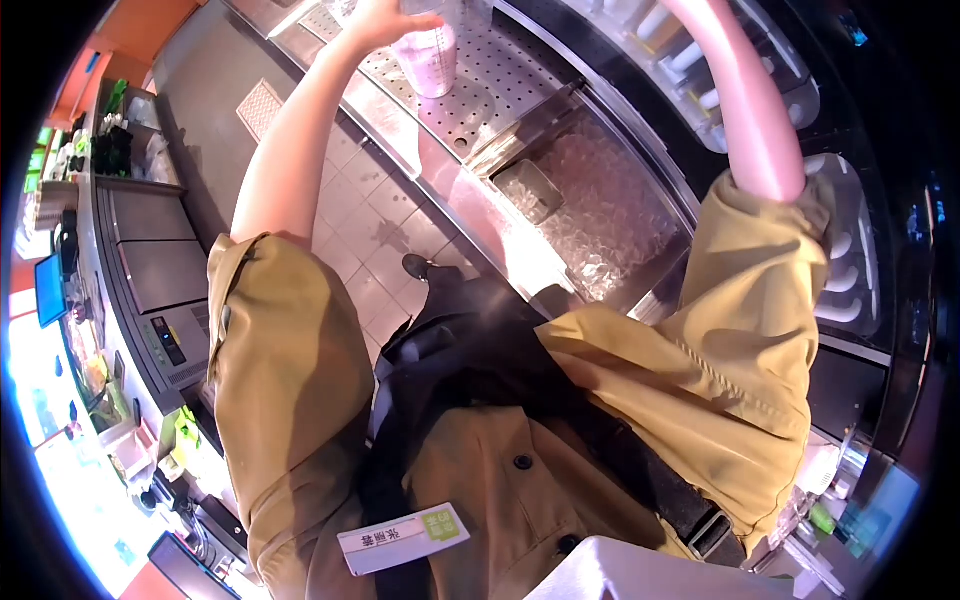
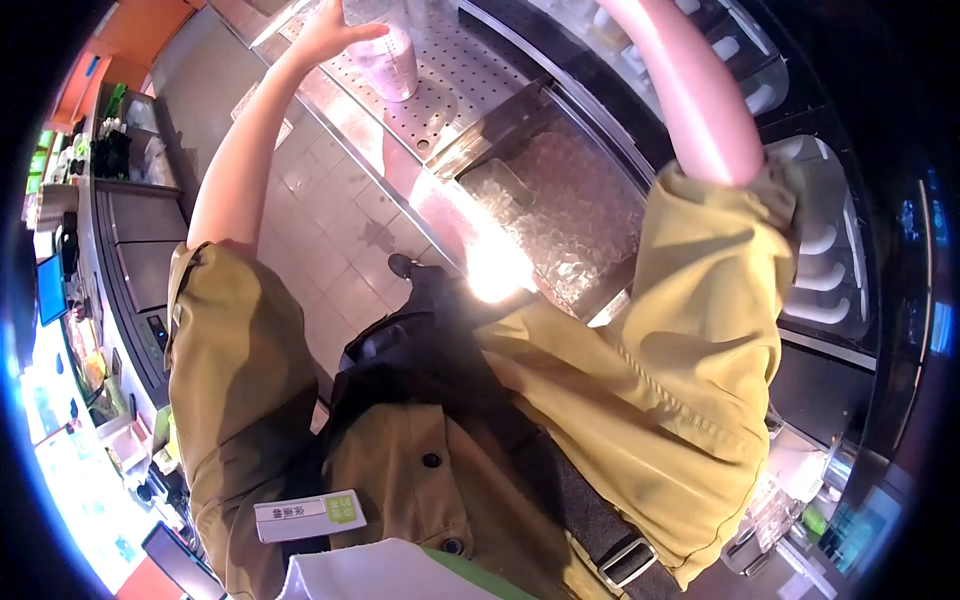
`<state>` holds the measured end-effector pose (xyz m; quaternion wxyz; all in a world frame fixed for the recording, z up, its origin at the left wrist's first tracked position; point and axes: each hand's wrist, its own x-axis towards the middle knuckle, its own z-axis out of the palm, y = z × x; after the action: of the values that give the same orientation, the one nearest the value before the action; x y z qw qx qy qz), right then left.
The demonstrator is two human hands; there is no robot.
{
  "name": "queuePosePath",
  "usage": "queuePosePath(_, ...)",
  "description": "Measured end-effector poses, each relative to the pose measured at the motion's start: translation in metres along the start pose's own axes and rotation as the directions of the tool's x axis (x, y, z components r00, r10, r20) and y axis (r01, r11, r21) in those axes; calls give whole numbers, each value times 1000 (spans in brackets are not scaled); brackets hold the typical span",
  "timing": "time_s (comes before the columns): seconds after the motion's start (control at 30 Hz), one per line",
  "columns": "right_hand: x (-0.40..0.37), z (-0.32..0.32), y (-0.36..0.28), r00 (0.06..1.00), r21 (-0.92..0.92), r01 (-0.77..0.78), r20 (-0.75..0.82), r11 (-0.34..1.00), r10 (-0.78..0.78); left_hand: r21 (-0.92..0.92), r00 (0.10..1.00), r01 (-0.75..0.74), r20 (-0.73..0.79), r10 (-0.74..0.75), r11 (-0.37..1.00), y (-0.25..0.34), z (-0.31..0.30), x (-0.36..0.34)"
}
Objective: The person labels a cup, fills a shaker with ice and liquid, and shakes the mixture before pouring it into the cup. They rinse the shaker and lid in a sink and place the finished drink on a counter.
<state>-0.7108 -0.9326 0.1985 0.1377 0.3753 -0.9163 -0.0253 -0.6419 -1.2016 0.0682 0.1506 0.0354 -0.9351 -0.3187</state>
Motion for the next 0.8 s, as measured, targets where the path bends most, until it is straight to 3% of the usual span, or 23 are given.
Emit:
queuePosePath(0.03, -10, 0, 4, 999, 0, -45, 7, 999, 45, 21, 1000, 15, 9, -15, 1000, 3, 0, -1)
queuePosePath(0.07, -23, 11, 7, 991, -23, -63, 117, 998, 66, 42, 999, 30, 16, -30, 999, 5, 0, 0)
queuePosePath(0.13, -57, 60, 6, 939, -74, -91, 326, 993, 110, 30, 974, -176, -137, 179, 984, -12, 16, 8)
queuePosePath(0.17, -79, 83, -2, 958, -75, -47, 278, 996, 66, 37, 937, -276, -210, 278, 960, -21, 25, 10)
queuePosePath(0.2, -92, 129, -8, 940, -135, 13, 339, 991, 34, 53, 941, -252, -220, 257, 966, -21, 29, 10)
queuePosePath(0.23, -100, 160, -19, 843, -59, -8, 537, 998, 39, 72, 943, -228, -232, 239, 971, -21, 30, 12)
queuePosePath(0.27, -112, 196, -31, 823, -58, 3, 568, 998, 31, 91, 944, -204, -245, 221, 975, -21, 29, 13)
queuePosePath(0.3, -125, 234, -41, 842, -42, 36, 540, 998, -8, 46, 909, -293, -295, 293, 955, -32, 35, 18)
queuePosePath(0.33, -136, 260, -52, 823, -39, 56, 568, 998, -24, 21, 930, -252, -271, 248, 968, -27, 30, 15)
queuePosePath(0.47, -150, 333, -76, 730, 78, -175, 680, 982, 76, -49, 978, -59, -204, 47, 997, 13, 1, -15)
queuePosePath(0.53, -131, 313, -73, 757, 102, -175, 650, 979, 68, -45, 968, 117, -220, -124, 992, -2, -7, -21)
queuePosePath(0.6, -95, 280, -69, 903, 245, -247, 410, 938, 131, -96, 943, 13, -331, -44, 995, -34, -17, -27)
queuePosePath(0.67, -40, 240, -78, 933, 357, -282, 320, 890, 168, -151, 943, 50, -319, -97, 987, -41, -30, -28)
queuePosePath(0.73, 9, 249, -102, 972, 657, -144, -46, 740, 230, -145, 950, 25, -303, -68, 989, -51, -39, -23)
queuePosePath(0.8, 62, 267, -126, 978, 746, -18, -126, 666, 168, -131, 967, 1, -252, -35, 991, -56, -43, -20)
